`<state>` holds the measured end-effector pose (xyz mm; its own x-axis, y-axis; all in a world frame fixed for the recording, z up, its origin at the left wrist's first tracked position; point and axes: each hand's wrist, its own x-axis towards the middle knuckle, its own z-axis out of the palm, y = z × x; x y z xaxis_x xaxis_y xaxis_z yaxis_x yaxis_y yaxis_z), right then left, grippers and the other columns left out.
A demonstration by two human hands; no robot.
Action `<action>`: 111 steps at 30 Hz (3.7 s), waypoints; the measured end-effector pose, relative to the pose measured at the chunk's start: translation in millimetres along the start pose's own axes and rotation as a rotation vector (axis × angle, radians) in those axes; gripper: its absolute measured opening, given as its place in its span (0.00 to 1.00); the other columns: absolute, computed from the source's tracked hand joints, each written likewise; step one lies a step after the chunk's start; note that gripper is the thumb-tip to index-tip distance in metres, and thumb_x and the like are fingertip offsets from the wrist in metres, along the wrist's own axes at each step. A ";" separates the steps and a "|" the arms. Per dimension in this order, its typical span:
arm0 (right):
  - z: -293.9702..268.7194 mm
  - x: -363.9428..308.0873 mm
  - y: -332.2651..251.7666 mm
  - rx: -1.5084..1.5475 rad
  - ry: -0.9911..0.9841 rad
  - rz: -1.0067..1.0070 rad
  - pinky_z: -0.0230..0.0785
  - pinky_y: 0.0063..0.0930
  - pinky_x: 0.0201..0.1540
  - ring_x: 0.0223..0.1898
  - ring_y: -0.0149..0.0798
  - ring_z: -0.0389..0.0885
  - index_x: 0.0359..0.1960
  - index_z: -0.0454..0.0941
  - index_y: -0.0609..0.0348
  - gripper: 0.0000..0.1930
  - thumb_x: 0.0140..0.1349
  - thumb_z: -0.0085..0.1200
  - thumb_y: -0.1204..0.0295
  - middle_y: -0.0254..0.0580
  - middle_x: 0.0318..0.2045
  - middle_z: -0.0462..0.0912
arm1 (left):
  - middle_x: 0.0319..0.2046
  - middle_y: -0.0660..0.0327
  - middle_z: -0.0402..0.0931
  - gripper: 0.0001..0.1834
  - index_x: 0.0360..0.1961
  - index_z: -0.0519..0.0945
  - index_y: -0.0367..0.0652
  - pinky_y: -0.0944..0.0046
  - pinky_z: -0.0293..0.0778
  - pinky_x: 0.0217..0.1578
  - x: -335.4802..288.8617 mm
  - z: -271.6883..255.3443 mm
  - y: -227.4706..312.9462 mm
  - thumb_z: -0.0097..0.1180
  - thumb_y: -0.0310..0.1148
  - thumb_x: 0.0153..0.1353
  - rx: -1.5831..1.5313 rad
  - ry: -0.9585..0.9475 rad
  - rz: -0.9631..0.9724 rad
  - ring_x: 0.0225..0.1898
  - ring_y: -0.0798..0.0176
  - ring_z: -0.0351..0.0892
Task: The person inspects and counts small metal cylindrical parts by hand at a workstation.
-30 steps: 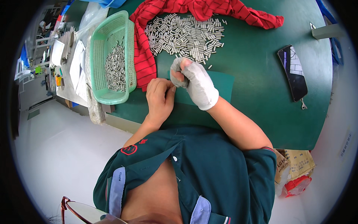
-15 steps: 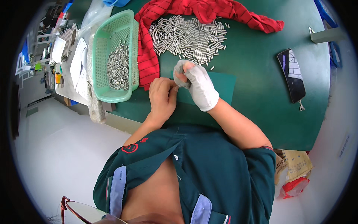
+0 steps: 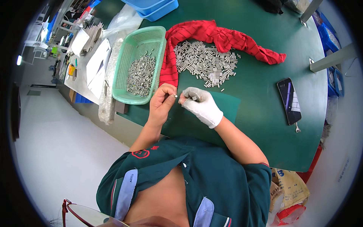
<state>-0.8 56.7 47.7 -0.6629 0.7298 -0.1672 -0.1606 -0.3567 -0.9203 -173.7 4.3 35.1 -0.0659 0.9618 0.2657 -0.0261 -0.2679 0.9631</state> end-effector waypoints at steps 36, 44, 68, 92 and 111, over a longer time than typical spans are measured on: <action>-3.7 3.8 7.9 0.033 -0.032 -0.004 0.64 0.17 0.34 0.31 0.23 0.70 0.35 0.77 0.62 0.06 0.62 0.53 0.71 0.32 0.30 0.77 | 0.33 0.59 0.70 0.04 0.33 0.73 0.36 0.69 0.67 0.38 3.7 -0.1 20.7 0.55 0.20 0.58 0.366 -0.103 0.107 0.34 0.64 0.70; -17.6 11.9 14.2 0.383 0.222 -0.217 0.64 0.25 0.34 0.20 0.26 0.61 0.30 0.71 0.60 0.04 0.60 0.47 0.74 0.30 0.18 0.65 | 0.34 0.56 0.76 0.03 0.33 0.76 0.38 0.56 0.69 0.41 25.4 -53.8 59.2 0.56 0.22 0.56 1.109 0.375 0.275 0.39 0.51 0.74; -9.6 8.3 1.7 0.323 0.367 -0.202 0.57 0.25 0.31 0.20 0.26 0.57 0.26 0.67 0.58 0.09 0.64 0.48 0.70 0.29 0.18 0.62 | 0.31 0.59 0.71 0.06 0.30 0.77 0.42 0.55 0.71 0.37 78.3 0.9 -42.9 0.58 0.23 0.50 1.138 -0.160 0.313 0.37 0.53 0.73; -5.5 5.8 7.1 0.153 0.333 -0.189 0.56 0.16 0.26 0.23 0.20 0.64 0.29 0.73 0.57 0.09 0.64 0.53 0.66 0.26 0.21 0.70 | 0.32 0.63 0.76 0.04 0.38 0.77 0.37 0.71 0.71 0.40 40.3 -4.9 -10.3 0.54 0.25 0.63 0.147 -0.131 -0.183 0.37 0.71 0.75; -6.6 10.5 14.7 0.234 0.314 -0.326 0.58 0.23 0.30 0.21 0.25 0.58 0.31 0.69 0.60 0.09 0.66 0.50 0.68 0.30 0.20 0.64 | 0.31 0.58 0.71 0.09 0.33 0.76 0.41 0.57 0.68 0.39 1.0 16.1 -6.0 0.54 0.24 0.48 1.150 -0.084 0.290 0.36 0.54 0.72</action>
<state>-5.3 62.9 30.1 -0.3050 0.9522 -0.0158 -0.5057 -0.1759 -0.8446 -157.6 7.8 30.3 0.1451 0.8860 0.4403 0.8924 -0.3094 0.3284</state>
